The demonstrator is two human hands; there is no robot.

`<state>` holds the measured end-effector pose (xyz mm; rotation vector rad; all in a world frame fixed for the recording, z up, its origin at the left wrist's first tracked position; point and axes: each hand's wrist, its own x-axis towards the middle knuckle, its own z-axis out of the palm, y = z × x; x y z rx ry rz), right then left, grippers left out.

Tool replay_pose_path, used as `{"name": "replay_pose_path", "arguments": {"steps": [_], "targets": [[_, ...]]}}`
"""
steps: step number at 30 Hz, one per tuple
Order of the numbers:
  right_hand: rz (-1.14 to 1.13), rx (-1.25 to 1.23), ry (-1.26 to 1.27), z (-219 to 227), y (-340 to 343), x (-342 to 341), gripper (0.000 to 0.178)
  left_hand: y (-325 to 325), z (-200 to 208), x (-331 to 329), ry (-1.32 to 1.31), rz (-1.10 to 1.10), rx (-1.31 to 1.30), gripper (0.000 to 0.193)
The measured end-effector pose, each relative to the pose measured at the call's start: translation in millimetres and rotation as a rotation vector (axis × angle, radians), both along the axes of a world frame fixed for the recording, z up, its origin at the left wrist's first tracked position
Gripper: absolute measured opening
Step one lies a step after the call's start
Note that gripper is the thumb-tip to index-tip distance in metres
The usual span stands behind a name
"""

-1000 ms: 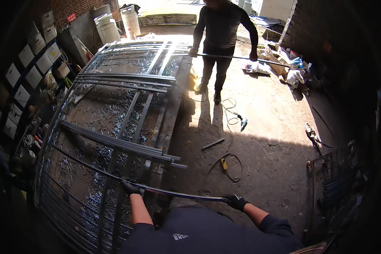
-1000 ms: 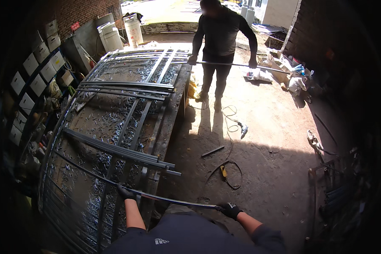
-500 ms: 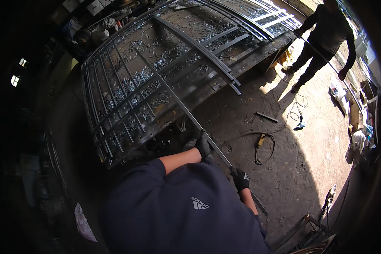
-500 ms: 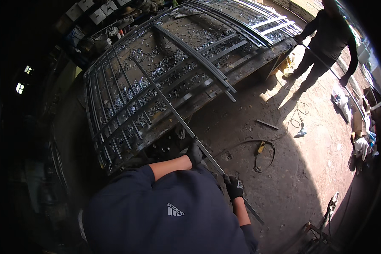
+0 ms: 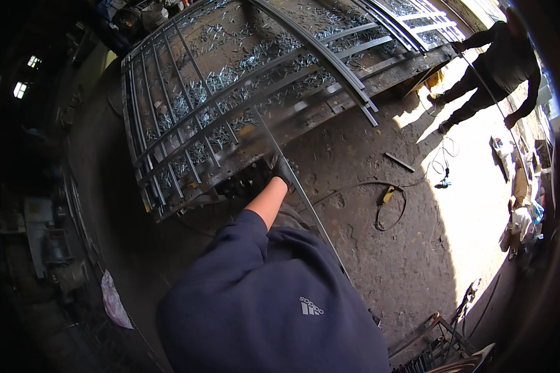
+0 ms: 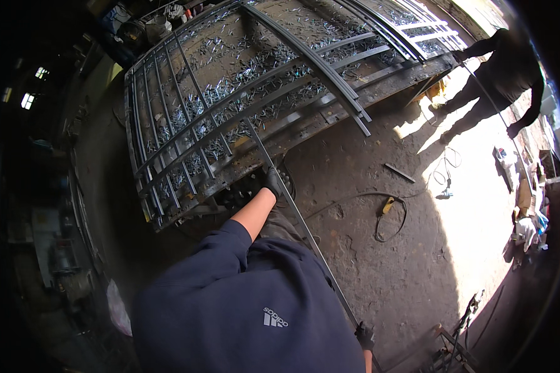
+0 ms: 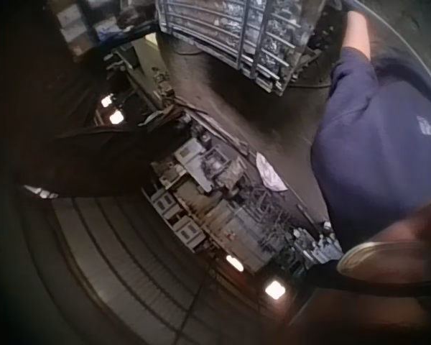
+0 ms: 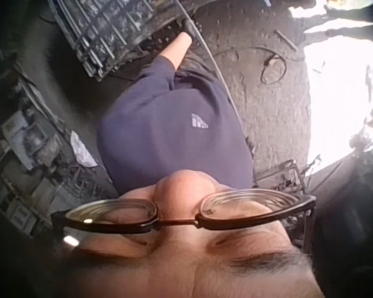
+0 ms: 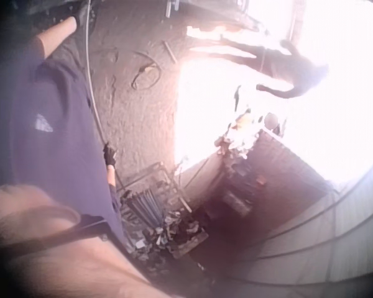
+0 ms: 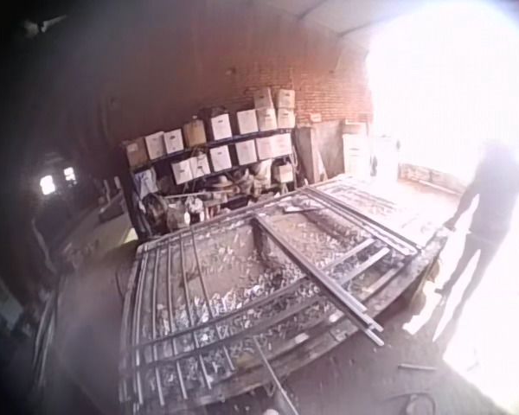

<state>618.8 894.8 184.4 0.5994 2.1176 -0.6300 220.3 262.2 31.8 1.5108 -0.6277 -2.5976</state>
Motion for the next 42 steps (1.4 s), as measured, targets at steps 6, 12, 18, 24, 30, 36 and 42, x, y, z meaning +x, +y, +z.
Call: {"name": "replay_pose_path", "arguments": {"steps": [6, 12, 18, 24, 30, 36, 42], "targets": [[0.096, 0.178, -0.036, 16.3, -43.6, 3.6, 0.065, -11.5, 11.2, -5.4, -0.153, 0.056, -0.056, 0.029], [0.027, 0.173, 0.045, 51.8, -68.2, 8.2, 0.060, -24.3, 14.0, -3.7, -0.175, 0.051, -0.029, 0.043], [0.049, 0.131, 0.148, 32.5, -104.5, -9.4, 0.058, -55.1, 6.8, -13.2, -0.131, -0.071, 0.020, 0.046], [0.002, 0.089, 0.029, -58.8, -134.0, -43.0, 0.065, -150.6, -14.8, -2.4, -0.139, -1.031, -0.831, 0.036], [-0.051, 0.104, -0.055, -96.9, -133.3, -62.9, 0.071, -210.4, 25.4, 81.1, -0.057, -1.668, -1.235, 0.030], [-0.098, 0.056, -0.031, -86.5, -119.6, -76.9, 0.066, -198.9, 46.6, 207.0, -0.454, -1.095, -0.679, 0.026], [-0.051, 0.090, -0.010, -91.3, -121.3, -85.7, 0.068, -196.8, 46.9, 299.2, -0.223, -1.932, -1.074, 0.027]]}}
